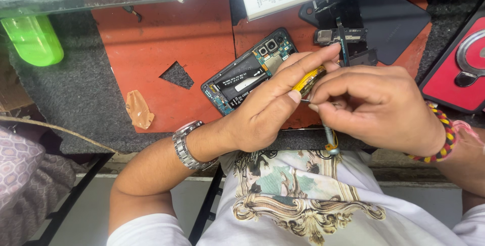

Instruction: The person removes the back cover of a smartphone, unscrews internal components, and detaches the battery connector. They then prepare a new battery by applying adhesive and use a soldering iron to work on the battery connector. The phone remains disassembled on the workbench.

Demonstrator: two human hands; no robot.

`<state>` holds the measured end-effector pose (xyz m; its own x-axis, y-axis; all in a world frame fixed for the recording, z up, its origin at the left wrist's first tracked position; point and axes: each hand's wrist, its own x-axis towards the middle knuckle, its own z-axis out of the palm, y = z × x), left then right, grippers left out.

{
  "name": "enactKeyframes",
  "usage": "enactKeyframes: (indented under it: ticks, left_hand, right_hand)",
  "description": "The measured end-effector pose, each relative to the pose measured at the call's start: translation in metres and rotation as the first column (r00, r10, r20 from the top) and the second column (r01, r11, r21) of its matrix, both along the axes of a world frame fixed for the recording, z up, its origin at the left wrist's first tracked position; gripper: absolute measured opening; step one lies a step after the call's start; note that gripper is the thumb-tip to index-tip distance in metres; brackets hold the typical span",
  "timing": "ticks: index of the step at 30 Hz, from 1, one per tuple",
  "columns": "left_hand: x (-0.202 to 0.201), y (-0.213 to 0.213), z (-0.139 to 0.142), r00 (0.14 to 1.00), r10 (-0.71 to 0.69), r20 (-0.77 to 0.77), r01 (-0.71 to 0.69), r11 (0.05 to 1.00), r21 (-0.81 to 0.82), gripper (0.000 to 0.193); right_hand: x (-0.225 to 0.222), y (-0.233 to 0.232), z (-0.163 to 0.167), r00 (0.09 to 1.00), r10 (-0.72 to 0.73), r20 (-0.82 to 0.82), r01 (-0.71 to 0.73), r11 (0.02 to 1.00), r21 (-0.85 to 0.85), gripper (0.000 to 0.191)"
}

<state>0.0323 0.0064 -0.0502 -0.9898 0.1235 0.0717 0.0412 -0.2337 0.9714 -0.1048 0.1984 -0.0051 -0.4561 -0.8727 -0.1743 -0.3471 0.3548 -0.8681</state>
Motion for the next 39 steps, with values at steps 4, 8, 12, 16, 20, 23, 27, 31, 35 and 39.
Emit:
enactKeyframes:
  ticks: [4,8,12,16,20,23,27,31,35,39]
  left_hand:
    - [-0.002,0.001,-0.002,1.000,0.017,-0.012,-0.017,1.000,-0.017,0.053]
    - [-0.004,-0.007,0.000,0.996,0.036,0.079,-0.047,0.989,0.140,0.053]
    - [-0.015,-0.035,0.008,0.969,0.116,0.220,-0.139,0.986,0.092,0.050]
    - [-0.018,-0.066,0.025,0.905,0.331,0.268,-0.176,0.864,-0.473,0.040]
    - [-0.015,-0.079,0.035,0.858,0.495,0.140,-0.199,0.570,-0.797,0.035]
    - [-0.013,-0.079,0.036,0.854,0.510,-0.104,-0.304,0.327,-0.895,0.031]
    - [-0.004,-0.067,0.041,0.897,0.391,-0.206,-0.267,0.107,-0.958,0.047]
    - [0.002,-0.030,0.042,0.941,0.279,-0.192,-0.231,0.114,-0.966,0.083]
    - [0.009,-0.009,0.033,0.953,0.279,-0.119,-0.180,0.204,-0.962,0.101]
    - [0.019,-0.009,0.028,0.945,0.322,-0.062,-0.145,0.239,-0.960,0.095]
  right_hand:
    - [0.005,0.004,-0.008,0.870,-0.208,0.447,0.199,0.978,0.069,0.012]
    - [-0.002,0.009,-0.016,0.738,-0.255,0.624,0.294,0.955,0.043,0.015]
    - [-0.008,0.014,-0.019,0.707,-0.240,0.665,0.290,0.956,0.037,0.013]
    - [-0.010,0.016,-0.021,0.678,-0.202,0.706,0.295,0.955,-0.010,0.011]
    - [-0.014,0.018,-0.021,0.676,-0.198,0.710,0.324,0.945,-0.045,0.010]
    - [-0.017,0.019,-0.021,0.673,-0.198,0.713,0.349,0.934,-0.069,0.010]
    - [-0.019,0.021,-0.022,0.647,-0.215,0.731,0.421,0.901,-0.108,0.010]
    - [-0.023,0.021,-0.024,0.631,-0.199,0.750,0.462,0.873,-0.158,0.012]
    - [-0.024,0.022,-0.026,0.657,-0.231,0.718,0.475,0.866,-0.156,0.013]
    - [-0.022,0.022,-0.026,0.667,-0.236,0.707,0.476,0.865,-0.160,0.013]
